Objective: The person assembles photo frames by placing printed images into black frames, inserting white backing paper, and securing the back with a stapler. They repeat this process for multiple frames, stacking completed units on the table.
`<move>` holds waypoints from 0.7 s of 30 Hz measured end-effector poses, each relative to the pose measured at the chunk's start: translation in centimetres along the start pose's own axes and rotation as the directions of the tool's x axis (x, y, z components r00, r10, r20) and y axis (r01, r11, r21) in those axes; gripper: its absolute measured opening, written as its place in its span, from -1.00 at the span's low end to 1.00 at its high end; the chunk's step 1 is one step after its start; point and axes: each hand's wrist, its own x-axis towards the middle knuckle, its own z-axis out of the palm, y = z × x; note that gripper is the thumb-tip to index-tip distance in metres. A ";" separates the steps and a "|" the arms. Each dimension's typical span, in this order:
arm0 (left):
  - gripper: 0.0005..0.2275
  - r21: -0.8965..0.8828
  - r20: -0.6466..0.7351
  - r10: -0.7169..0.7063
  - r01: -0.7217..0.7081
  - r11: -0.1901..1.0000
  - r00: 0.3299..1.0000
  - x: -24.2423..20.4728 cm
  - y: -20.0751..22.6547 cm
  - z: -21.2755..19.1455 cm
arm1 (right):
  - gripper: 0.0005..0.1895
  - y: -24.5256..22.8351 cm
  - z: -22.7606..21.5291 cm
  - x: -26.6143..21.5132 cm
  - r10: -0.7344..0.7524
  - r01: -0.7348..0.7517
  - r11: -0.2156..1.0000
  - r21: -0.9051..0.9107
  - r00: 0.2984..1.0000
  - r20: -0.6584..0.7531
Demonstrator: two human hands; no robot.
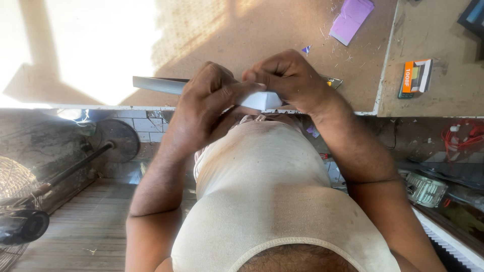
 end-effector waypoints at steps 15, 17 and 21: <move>-0.85 0.103 0.151 -0.223 0.209 0.973 0.963 -4.6 -10.7 15.7 | -0.22 13.7 -4.3 -11.7 -0.022 -0.511 0.251 -0.822 0.846 -0.533; -0.88 0.244 0.164 -0.193 0.149 0.958 0.967 -5.3 -13.3 19.0 | -0.29 14.6 -5.0 -11.8 0.050 -0.585 0.224 -0.779 0.805 -0.591; -0.85 0.302 0.130 -0.097 0.053 0.952 0.987 -6.1 -15.6 21.7 | -0.55 14.3 -6.6 -11.0 0.217 -0.597 0.120 -0.794 0.796 -0.565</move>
